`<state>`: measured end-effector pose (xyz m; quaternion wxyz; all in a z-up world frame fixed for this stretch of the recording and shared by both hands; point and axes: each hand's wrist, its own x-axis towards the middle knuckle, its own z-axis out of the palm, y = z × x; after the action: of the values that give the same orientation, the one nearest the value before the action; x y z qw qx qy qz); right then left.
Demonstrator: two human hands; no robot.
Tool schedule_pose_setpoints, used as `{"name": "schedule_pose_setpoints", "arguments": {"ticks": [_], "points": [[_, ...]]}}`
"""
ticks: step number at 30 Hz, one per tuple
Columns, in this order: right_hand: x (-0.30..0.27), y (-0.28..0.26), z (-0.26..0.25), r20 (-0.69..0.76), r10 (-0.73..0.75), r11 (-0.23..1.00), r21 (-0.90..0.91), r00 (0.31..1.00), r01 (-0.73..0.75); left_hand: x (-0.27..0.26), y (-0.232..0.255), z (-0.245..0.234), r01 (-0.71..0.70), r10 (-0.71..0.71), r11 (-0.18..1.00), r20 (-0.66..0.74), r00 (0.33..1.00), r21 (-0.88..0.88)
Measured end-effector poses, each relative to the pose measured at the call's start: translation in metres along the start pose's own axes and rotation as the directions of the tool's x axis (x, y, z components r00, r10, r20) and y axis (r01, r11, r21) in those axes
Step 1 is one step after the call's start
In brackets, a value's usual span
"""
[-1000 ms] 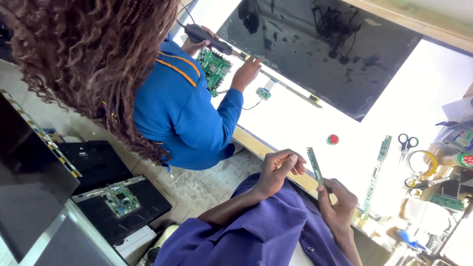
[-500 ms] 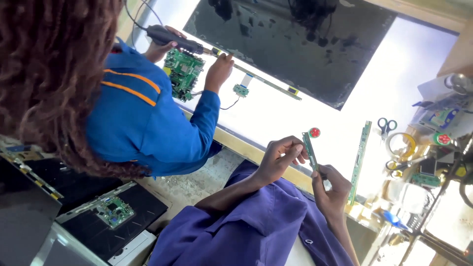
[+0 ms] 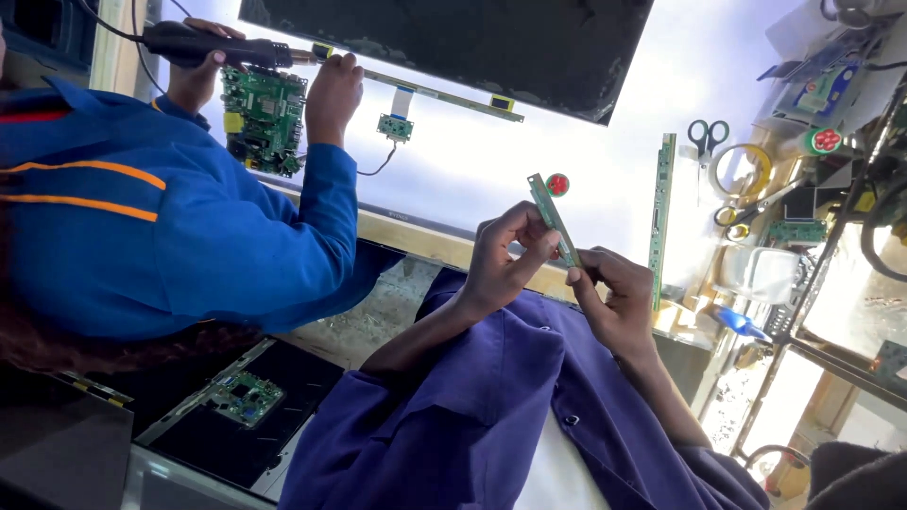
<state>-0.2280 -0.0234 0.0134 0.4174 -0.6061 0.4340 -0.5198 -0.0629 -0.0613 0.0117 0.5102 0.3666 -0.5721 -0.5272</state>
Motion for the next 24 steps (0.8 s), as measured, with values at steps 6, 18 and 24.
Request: {"name": "schedule_pose_setpoints", "arguments": {"ticks": [6,18,24], "points": [[-0.003,0.000,-0.006,0.016,0.000,0.995,0.103,1.000,-0.002,-0.001,0.006,0.008,-0.056,0.067,0.975,-0.044,0.997,0.217],[-0.015,0.019,-0.010,0.145,0.121,0.931,0.326,0.982,-0.163,0.017,0.008,-0.006,-0.130,0.202,0.937,-0.199,0.959,0.325],[-0.022,0.023,-0.011,0.149,0.185,0.908,0.353,0.971,-0.227,0.023,0.017,-0.007,-0.159,0.226,0.939,-0.198,0.954,0.306]]}}
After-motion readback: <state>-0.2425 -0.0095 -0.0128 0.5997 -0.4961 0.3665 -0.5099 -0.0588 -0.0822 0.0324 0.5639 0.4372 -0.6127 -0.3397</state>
